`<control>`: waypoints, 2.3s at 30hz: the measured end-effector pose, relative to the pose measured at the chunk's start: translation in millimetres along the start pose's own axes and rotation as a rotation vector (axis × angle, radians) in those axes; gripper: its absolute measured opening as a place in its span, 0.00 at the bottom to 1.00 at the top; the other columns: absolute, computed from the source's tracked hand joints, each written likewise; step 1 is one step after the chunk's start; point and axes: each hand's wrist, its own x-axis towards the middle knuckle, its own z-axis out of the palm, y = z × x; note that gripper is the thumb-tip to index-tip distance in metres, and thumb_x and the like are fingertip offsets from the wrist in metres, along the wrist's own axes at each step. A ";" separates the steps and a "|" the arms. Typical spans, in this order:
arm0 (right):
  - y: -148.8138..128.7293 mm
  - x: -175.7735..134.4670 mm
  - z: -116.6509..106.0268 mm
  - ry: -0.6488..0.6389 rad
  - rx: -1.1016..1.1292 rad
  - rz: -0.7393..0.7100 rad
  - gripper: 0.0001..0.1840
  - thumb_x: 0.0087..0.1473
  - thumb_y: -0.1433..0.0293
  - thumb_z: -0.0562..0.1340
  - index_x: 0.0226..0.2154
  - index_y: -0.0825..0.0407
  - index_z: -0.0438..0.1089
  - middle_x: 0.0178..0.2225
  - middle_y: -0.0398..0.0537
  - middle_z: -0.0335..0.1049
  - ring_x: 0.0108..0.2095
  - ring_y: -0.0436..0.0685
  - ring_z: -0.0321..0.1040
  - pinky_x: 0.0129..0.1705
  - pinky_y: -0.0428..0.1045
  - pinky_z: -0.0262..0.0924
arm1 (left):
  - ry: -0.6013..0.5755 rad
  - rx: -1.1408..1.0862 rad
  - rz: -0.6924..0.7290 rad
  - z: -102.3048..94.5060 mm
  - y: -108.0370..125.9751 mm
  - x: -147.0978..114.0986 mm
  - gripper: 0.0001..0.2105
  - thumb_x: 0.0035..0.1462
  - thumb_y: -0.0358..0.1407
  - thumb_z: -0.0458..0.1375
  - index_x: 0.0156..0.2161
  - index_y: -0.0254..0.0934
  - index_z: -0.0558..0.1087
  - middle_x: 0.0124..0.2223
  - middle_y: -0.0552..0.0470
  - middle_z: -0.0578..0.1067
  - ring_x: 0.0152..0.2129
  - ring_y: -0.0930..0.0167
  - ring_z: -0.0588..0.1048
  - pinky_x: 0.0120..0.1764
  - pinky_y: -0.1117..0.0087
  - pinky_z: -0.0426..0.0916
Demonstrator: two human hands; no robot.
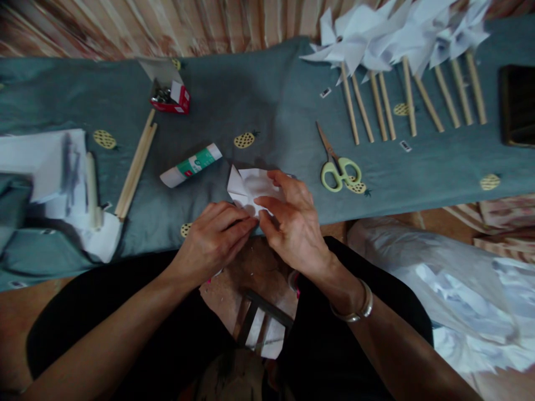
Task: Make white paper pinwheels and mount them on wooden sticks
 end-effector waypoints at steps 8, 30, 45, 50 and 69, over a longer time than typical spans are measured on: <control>-3.4 -7.6 4.2 0.026 -0.425 -0.250 0.10 0.59 0.72 0.55 0.40 0.52 0.71 0.56 0.59 0.63 0.53 0.66 0.62 0.46 0.60 0.62 | 0.014 0.020 0.013 -1.6 1.0 1.9 0.07 0.62 0.31 0.53 0.39 0.32 0.73 0.36 0.48 0.76 0.34 0.68 0.71 0.35 0.66 0.65; 8.0 -9.6 2.7 0.079 -0.066 -0.170 0.19 0.58 0.75 0.51 0.50 0.49 0.68 0.55 0.54 0.66 0.54 0.63 0.63 0.55 0.63 0.59 | -0.018 0.092 -0.012 -3.3 0.6 0.0 0.09 0.63 0.32 0.51 0.41 0.33 0.74 0.38 0.48 0.76 0.35 0.67 0.71 0.37 0.65 0.63; 12.5 -8.2 -16.0 0.093 -0.126 -0.027 0.16 0.59 0.71 0.53 0.44 0.53 0.73 0.50 0.56 0.72 0.53 0.62 0.68 0.56 0.62 0.62 | 0.040 0.199 -0.068 -9.1 -30.1 5.6 0.10 0.61 0.29 0.52 0.40 0.35 0.76 0.39 0.48 0.77 0.37 0.64 0.70 0.38 0.62 0.63; 10.9 -15.5 -17.5 0.050 -0.125 -0.035 0.15 0.58 0.72 0.54 0.43 0.54 0.74 0.49 0.56 0.72 0.52 0.63 0.69 0.57 0.61 0.62 | 0.080 0.151 -0.093 -11.5 -25.0 5.7 0.12 0.62 0.28 0.49 0.44 0.36 0.75 0.45 0.46 0.76 0.42 0.63 0.69 0.41 0.61 0.64; 11.6 -24.2 -28.3 -0.030 -0.144 -0.112 0.16 0.50 0.71 0.62 0.44 0.50 0.72 0.57 0.55 0.62 0.53 0.65 0.64 0.56 0.65 0.59 | 0.037 0.133 0.070 0.1 3.0 4.3 0.09 0.63 0.31 0.52 0.36 0.34 0.74 0.34 0.49 0.76 0.33 0.68 0.71 0.36 0.66 0.61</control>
